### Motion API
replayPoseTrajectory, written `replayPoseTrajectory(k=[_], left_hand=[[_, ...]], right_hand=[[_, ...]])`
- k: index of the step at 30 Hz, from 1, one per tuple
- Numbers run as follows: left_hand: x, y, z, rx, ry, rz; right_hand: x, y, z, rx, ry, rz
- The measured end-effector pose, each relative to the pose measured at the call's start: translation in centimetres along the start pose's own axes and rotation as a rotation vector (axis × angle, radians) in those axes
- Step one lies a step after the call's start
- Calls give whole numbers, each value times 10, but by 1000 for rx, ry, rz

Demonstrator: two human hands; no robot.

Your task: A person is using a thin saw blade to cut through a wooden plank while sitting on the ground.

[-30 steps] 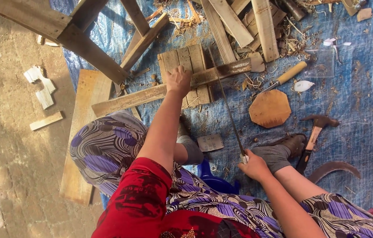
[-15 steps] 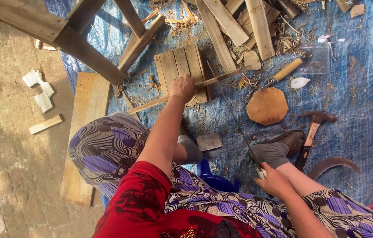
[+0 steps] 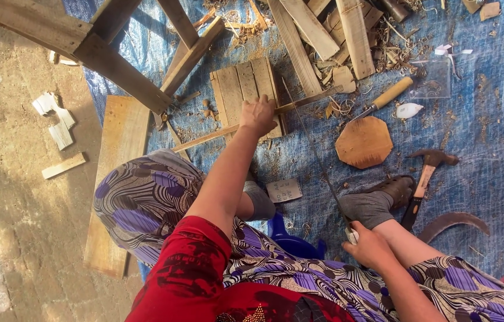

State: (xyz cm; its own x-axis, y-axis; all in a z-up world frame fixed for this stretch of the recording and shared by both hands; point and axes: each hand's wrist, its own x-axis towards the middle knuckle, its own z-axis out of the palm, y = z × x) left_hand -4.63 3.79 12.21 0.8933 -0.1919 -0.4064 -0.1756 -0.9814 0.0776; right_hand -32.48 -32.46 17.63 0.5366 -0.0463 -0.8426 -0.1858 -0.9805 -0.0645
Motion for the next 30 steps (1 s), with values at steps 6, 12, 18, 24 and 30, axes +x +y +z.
replayPoseTrajectory(k=[6, 12, 18, 24, 30], left_hand=[[12, 15, 15, -46, 30, -51], [17, -4, 24, -45, 2, -47], [12, -6, 25, -62, 28, -50], [12, -4, 26, -87, 57, -71], [9, -2, 19, 2, 3, -35]], right_hand=[[-7, -7, -4, 26, 25, -11], [-3, -13, -5, 21, 5, 2], [3, -13, 0, -9, 19, -9], [4, -13, 1, -13, 12, -7], [5, -10, 3, -4, -12, -24]])
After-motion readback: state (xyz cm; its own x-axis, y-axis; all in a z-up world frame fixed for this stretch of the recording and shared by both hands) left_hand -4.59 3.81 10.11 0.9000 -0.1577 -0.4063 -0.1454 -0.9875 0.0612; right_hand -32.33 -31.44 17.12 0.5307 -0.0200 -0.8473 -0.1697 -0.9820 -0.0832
